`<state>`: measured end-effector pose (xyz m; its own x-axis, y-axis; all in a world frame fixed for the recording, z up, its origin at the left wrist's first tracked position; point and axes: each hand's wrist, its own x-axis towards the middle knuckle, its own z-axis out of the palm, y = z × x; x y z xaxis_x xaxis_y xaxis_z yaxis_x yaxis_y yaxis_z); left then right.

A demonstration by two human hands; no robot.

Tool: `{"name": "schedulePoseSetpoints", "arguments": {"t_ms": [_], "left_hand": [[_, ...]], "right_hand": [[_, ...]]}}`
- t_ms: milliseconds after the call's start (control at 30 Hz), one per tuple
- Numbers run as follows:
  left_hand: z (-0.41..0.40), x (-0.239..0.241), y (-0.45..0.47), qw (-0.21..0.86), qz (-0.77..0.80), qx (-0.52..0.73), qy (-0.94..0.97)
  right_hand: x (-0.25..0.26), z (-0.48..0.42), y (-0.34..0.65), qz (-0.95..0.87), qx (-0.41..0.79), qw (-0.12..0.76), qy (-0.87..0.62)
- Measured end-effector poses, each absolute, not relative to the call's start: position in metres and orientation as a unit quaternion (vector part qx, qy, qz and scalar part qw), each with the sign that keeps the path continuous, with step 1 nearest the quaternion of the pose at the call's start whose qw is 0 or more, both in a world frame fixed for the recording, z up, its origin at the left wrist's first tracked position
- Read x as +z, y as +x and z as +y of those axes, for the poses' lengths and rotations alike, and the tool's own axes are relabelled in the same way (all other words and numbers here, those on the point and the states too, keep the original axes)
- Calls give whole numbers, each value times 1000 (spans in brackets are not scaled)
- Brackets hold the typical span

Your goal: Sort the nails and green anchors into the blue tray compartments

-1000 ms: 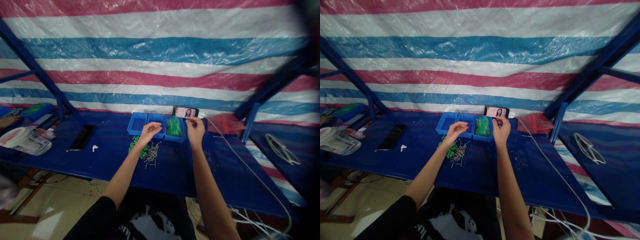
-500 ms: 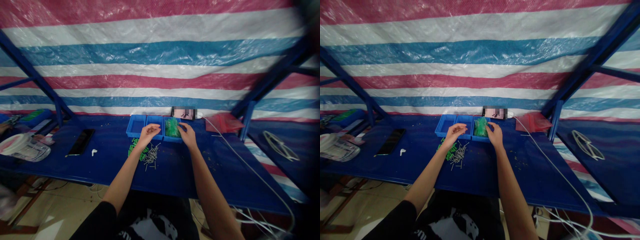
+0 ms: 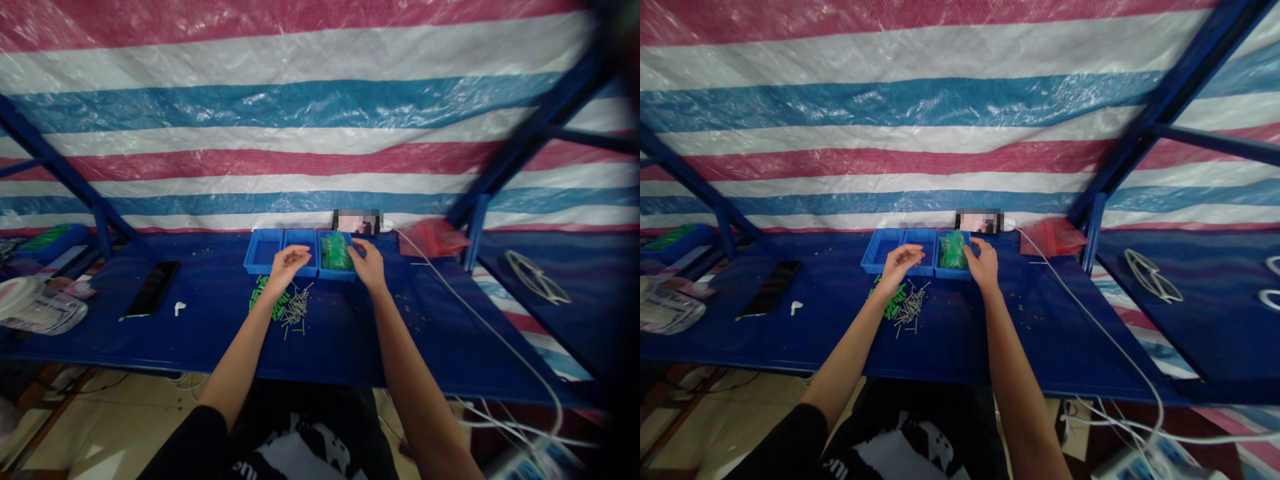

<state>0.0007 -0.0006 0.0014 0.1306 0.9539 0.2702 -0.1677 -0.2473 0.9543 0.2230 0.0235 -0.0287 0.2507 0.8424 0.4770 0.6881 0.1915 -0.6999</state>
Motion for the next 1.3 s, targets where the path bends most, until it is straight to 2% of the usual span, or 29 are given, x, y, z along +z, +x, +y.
{"name": "schedulePoseSetpoints", "arguments": {"t_ms": [133,233,300,400,500,733,867,1300], "left_hand": [[-2,4,0,504,354,557,557],[-1,7,-5,492,358,574,548],[3,8,-11,479,367,592,534],[9,7,-20,455,381,618,516],[14,5,-27,434,393,637,501],[16,1,-24,428,398,627,515],[15,-1,-21,419,395,613,542],[11,-1,-18,370,397,584,603]], "right_hand": [[-9,10,213,-601,15,510,-616],[13,-8,199,-647,71,508,-564],[26,-21,188,-717,139,447,-517],[31,-34,172,-821,208,284,-449],[22,-38,160,-859,180,168,-449],[2,-33,152,-861,83,67,-498],[2,-32,151,-859,76,51,-504],[-2,-28,156,-846,118,117,-506]]}}
